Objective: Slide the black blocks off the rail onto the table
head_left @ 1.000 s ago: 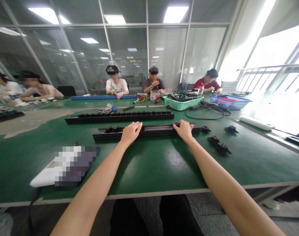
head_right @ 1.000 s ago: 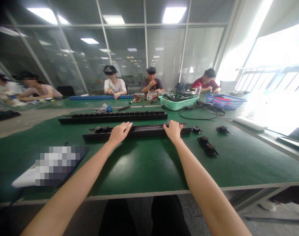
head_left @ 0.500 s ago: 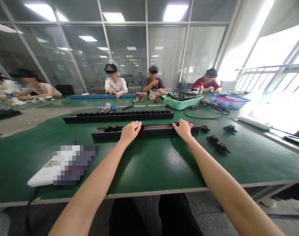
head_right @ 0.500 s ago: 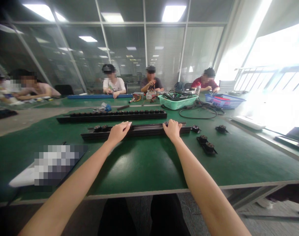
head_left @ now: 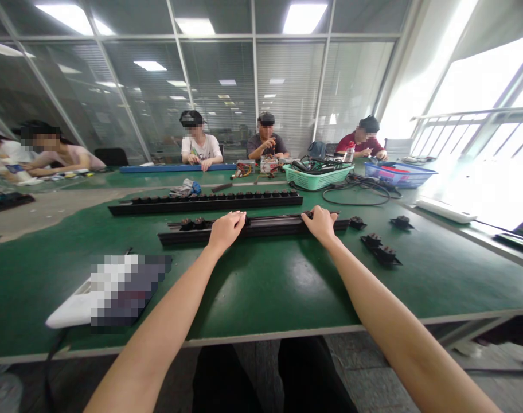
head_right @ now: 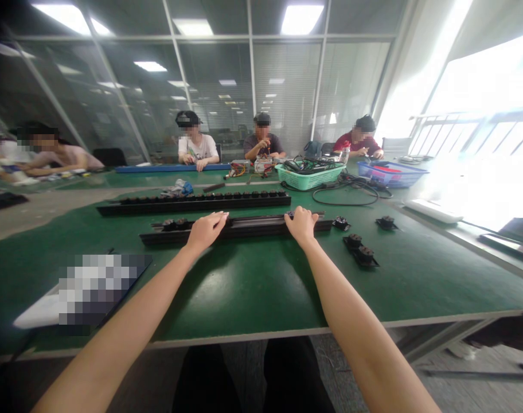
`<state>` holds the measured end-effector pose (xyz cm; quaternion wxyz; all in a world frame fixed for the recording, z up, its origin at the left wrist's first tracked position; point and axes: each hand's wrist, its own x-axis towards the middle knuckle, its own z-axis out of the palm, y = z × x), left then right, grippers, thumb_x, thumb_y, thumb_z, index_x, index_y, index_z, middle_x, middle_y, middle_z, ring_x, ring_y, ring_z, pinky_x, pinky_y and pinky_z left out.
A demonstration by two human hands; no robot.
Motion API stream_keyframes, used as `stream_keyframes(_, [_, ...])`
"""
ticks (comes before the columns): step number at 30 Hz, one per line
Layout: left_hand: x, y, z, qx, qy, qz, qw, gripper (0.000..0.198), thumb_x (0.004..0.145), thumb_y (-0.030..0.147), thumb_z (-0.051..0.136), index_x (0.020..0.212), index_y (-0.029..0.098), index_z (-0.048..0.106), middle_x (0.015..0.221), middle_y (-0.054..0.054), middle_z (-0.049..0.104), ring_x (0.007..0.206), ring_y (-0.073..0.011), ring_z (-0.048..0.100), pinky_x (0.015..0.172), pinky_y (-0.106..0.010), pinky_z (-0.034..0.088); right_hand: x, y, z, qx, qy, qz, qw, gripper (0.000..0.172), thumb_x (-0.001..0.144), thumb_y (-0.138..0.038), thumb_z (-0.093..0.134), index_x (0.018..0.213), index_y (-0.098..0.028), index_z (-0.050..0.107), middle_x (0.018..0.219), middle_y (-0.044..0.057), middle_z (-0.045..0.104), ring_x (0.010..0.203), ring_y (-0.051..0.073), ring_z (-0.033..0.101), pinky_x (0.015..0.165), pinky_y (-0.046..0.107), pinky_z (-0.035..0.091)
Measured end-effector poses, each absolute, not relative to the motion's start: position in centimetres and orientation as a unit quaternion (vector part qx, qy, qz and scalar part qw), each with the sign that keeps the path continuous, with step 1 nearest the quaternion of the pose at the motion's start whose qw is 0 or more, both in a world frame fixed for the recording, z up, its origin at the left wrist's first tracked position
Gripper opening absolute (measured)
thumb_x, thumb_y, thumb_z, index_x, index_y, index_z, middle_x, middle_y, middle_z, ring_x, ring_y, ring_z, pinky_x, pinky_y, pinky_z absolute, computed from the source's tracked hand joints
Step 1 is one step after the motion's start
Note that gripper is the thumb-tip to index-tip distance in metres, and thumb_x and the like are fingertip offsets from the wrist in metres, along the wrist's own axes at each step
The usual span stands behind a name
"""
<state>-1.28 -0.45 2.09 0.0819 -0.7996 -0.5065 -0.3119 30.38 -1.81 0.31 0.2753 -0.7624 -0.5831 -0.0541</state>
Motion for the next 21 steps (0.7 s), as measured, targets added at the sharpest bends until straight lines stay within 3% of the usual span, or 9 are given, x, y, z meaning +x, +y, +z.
stream_keyframes(21, [-1.44, -0.25, 1.82, -0.798, -0.499, -0.329, 0.074, 0.036, 0.109, 0.033, 0.049, 0.124, 0.025, 0.080, 0.133, -0.003, 0.074, 0.133, -0.0268, 0.066, 0.114, -0.042, 0.053, 30.21, -2.10, 0.68, -0.773, -0.573, -0.041, 0.270, 0.032, 0.099, -0.045, 0.052, 0.105, -0.015, 0.063, 0.112, 0.017, 0.074, 0.115, 0.035, 0.063, 0.099, 0.045, 0.032])
